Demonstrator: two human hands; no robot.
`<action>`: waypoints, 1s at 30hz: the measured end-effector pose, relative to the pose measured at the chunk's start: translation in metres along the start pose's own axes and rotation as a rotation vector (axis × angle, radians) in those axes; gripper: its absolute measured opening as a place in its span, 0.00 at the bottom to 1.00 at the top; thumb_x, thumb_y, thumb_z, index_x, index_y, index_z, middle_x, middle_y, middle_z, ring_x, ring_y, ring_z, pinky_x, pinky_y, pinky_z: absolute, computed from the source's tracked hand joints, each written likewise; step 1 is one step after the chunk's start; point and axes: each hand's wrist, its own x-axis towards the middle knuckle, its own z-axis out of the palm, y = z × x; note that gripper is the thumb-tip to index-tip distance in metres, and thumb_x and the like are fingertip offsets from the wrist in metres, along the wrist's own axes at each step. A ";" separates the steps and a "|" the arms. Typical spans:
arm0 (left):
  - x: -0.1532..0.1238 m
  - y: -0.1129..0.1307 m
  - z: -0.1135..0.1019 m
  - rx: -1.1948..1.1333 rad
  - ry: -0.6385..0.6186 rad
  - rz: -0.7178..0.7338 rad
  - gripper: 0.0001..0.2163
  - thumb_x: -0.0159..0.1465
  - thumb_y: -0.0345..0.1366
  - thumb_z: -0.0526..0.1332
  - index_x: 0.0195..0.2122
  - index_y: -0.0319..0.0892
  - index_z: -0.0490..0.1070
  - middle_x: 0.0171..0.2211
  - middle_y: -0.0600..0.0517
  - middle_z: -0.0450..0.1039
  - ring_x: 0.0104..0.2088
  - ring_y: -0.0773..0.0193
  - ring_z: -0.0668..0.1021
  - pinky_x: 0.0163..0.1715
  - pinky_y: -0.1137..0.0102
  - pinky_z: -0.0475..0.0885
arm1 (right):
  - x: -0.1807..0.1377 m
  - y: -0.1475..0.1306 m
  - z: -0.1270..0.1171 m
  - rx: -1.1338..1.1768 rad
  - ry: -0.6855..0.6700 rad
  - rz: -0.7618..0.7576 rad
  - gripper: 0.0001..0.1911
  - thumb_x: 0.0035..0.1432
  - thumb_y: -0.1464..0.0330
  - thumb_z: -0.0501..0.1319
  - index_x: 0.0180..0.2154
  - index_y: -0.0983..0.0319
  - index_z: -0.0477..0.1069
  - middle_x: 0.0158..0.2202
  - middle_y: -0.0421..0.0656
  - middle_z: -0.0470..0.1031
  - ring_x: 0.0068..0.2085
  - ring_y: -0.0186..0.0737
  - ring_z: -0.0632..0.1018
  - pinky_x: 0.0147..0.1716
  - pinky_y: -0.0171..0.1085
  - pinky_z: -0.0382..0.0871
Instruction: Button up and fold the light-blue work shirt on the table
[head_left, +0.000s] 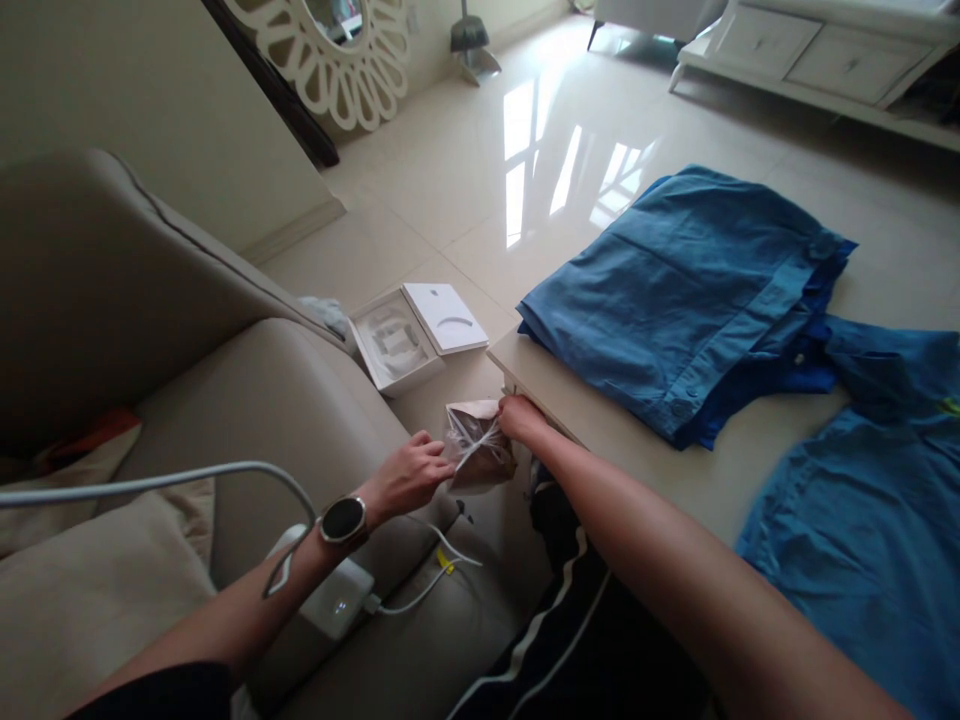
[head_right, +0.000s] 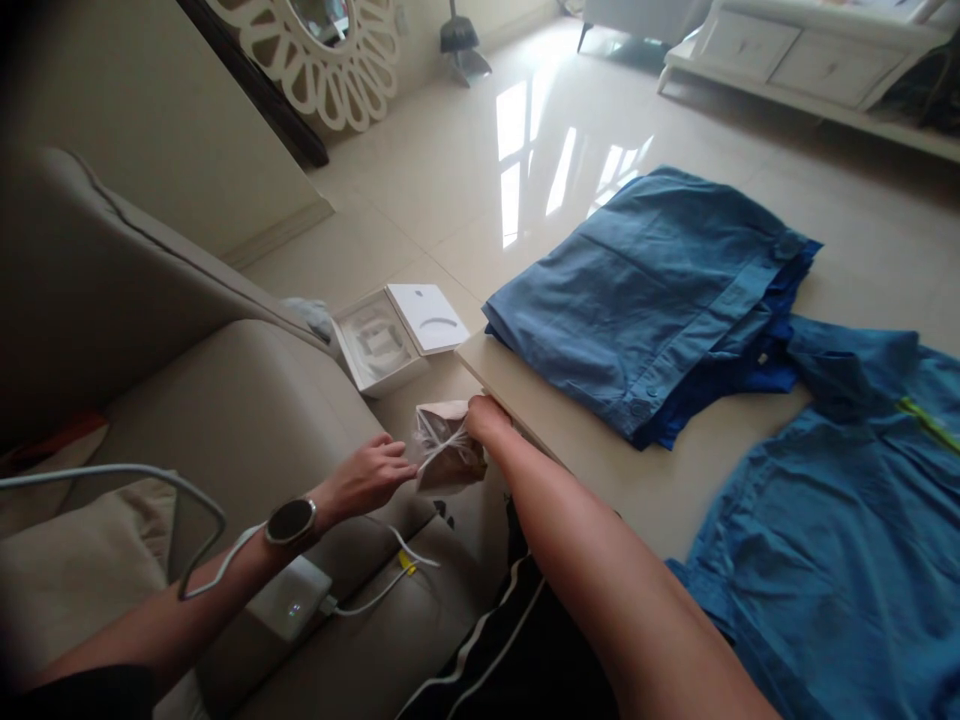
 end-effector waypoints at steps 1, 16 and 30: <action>-0.003 0.003 0.000 -0.005 0.016 0.017 0.10 0.66 0.23 0.58 0.35 0.42 0.77 0.30 0.50 0.80 0.36 0.59 0.72 0.44 0.61 0.60 | 0.000 0.000 0.000 0.002 0.003 0.005 0.12 0.60 0.74 0.62 0.42 0.68 0.82 0.47 0.61 0.82 0.48 0.53 0.82 0.46 0.38 0.70; 0.009 0.000 0.027 -1.247 0.567 -0.883 0.14 0.58 0.46 0.70 0.26 0.40 0.77 0.24 0.51 0.77 0.25 0.66 0.74 0.30 0.71 0.68 | -0.007 -0.027 0.005 0.459 -0.034 -0.169 0.10 0.57 0.67 0.60 0.29 0.64 0.77 0.21 0.36 0.71 0.26 0.32 0.71 0.28 0.30 0.62; -0.014 0.019 -0.007 -0.220 -0.010 -0.281 0.10 0.61 0.22 0.54 0.29 0.42 0.71 0.29 0.50 0.77 0.31 0.62 0.75 0.40 0.63 0.60 | 0.003 -0.031 -0.006 0.335 0.123 -0.047 0.14 0.66 0.69 0.55 0.34 0.64 0.77 0.35 0.47 0.80 0.37 0.37 0.76 0.34 0.32 0.63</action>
